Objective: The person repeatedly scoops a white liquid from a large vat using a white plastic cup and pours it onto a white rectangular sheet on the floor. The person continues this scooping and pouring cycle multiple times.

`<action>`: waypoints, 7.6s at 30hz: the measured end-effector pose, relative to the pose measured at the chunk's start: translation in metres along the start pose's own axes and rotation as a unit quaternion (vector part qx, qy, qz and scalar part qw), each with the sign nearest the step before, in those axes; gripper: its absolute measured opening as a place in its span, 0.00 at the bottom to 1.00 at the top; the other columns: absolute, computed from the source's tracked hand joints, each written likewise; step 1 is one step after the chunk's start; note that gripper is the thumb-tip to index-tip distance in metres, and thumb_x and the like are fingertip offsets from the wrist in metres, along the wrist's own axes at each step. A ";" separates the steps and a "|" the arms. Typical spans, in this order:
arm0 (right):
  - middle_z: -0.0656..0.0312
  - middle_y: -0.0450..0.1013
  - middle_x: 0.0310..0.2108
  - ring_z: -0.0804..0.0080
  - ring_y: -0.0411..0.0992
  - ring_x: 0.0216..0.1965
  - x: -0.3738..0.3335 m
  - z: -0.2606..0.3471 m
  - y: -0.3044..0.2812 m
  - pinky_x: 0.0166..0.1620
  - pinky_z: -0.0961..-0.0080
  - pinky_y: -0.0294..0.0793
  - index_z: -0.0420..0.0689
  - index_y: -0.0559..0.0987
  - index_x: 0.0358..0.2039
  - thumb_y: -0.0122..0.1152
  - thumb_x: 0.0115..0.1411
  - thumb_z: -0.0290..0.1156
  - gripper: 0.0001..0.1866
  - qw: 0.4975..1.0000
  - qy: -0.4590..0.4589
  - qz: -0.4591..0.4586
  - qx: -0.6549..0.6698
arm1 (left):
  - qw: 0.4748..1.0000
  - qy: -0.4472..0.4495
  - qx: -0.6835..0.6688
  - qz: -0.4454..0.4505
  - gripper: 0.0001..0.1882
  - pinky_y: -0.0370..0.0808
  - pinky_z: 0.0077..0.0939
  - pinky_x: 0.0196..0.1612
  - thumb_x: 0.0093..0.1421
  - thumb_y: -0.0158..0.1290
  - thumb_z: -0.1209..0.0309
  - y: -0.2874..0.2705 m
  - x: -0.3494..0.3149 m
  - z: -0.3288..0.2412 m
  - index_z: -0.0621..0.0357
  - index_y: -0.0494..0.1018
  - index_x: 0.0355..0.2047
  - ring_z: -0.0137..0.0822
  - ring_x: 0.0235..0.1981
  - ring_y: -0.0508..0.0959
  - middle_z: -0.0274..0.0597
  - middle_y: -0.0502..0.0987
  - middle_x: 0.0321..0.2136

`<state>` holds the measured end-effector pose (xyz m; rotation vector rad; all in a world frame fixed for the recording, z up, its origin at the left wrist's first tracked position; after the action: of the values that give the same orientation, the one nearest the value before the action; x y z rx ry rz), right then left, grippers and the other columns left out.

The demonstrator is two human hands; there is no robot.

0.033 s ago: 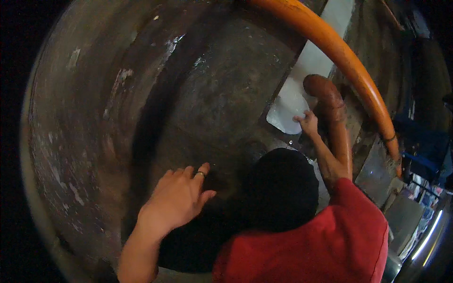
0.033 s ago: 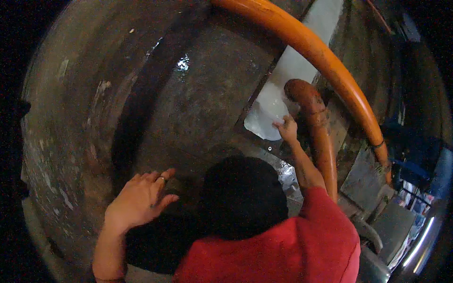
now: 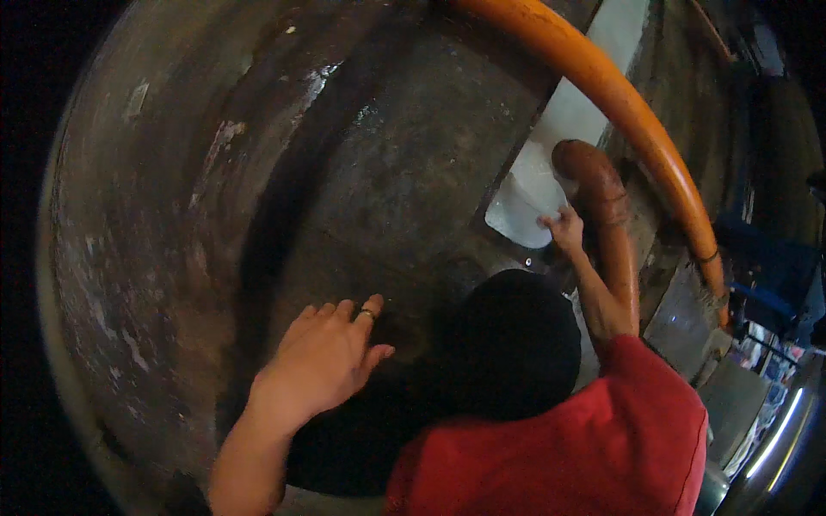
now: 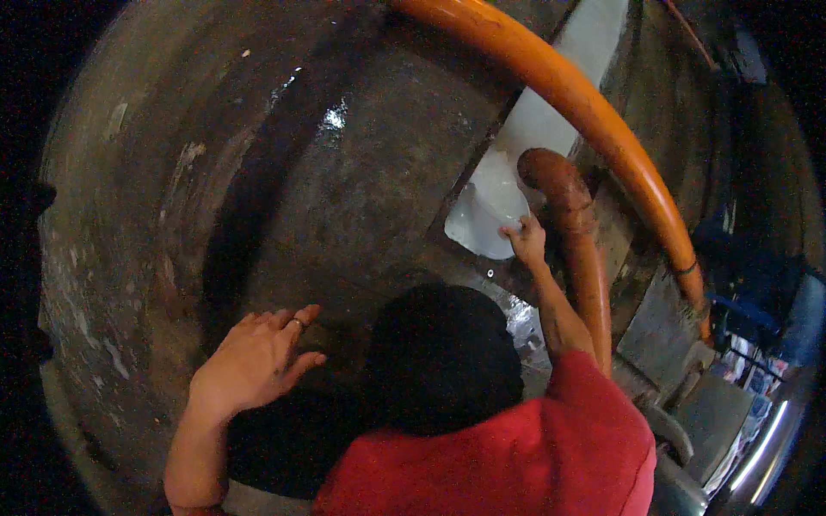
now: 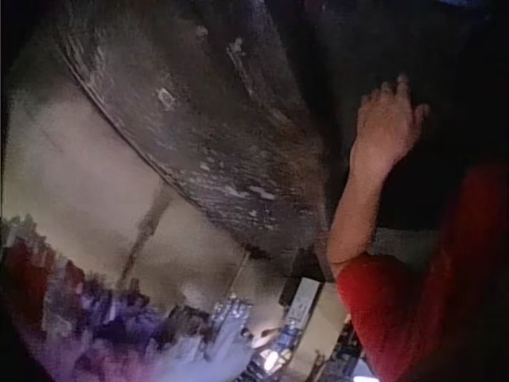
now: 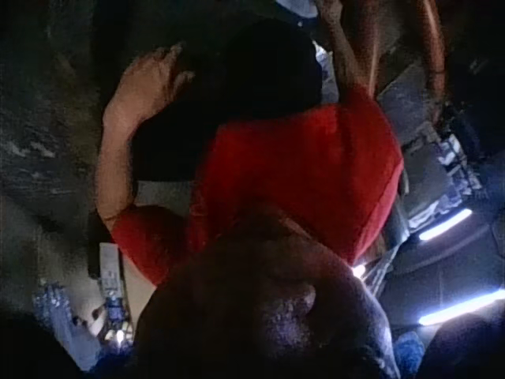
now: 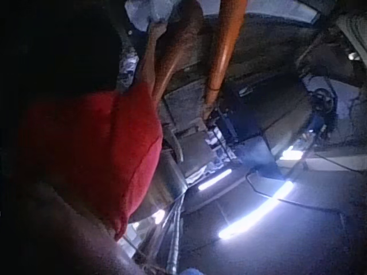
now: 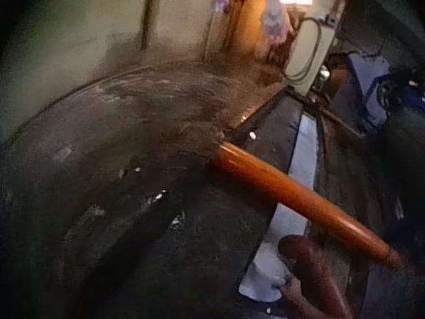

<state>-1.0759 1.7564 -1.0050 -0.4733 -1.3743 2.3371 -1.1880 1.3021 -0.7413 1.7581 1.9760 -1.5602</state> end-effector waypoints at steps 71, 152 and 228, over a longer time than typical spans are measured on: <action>0.41 0.47 0.66 0.35 0.57 0.62 0.056 -0.028 0.165 0.50 0.43 0.73 0.51 0.75 0.54 0.57 0.59 0.31 0.21 0.871 0.129 0.311 -0.357 | 0.998 -0.039 -0.037 0.020 0.32 0.70 0.47 0.50 0.62 0.53 0.55 -0.007 0.026 0.007 0.59 0.60 0.61 0.56 0.45 0.75 0.57 0.74 0.43; 0.47 0.75 0.44 0.48 0.74 0.45 0.062 -0.091 0.065 0.47 0.58 0.74 0.39 0.76 0.46 0.69 0.46 0.45 0.30 0.884 0.053 0.239 -0.399 | 0.996 0.053 -0.045 0.064 0.22 0.76 0.45 0.40 0.55 0.57 0.58 0.022 0.023 0.013 0.64 0.73 0.41 0.50 0.38 0.81 0.51 0.81 0.30; 0.40 0.76 0.38 0.50 0.76 0.42 0.051 0.135 -0.112 0.45 0.59 0.75 0.33 0.78 0.40 0.74 0.44 0.54 0.36 0.954 -0.025 0.153 -0.257 | 0.991 0.135 0.000 0.008 0.33 0.69 0.45 0.51 0.63 0.49 0.55 0.016 -0.079 -0.028 0.64 0.59 0.61 0.53 0.45 0.74 0.57 0.74 0.42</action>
<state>-1.1664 1.7301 -0.8481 -0.8317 -2.0734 2.2037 -1.1339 1.2633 -0.6885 2.0754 2.0651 -1.3803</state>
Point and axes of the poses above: each hand's wrist, its own x-axis towards the middle knuckle, its own y-axis out of the palm, z = x × y, the point moved 8 cm from there along x, towards the middle knuckle
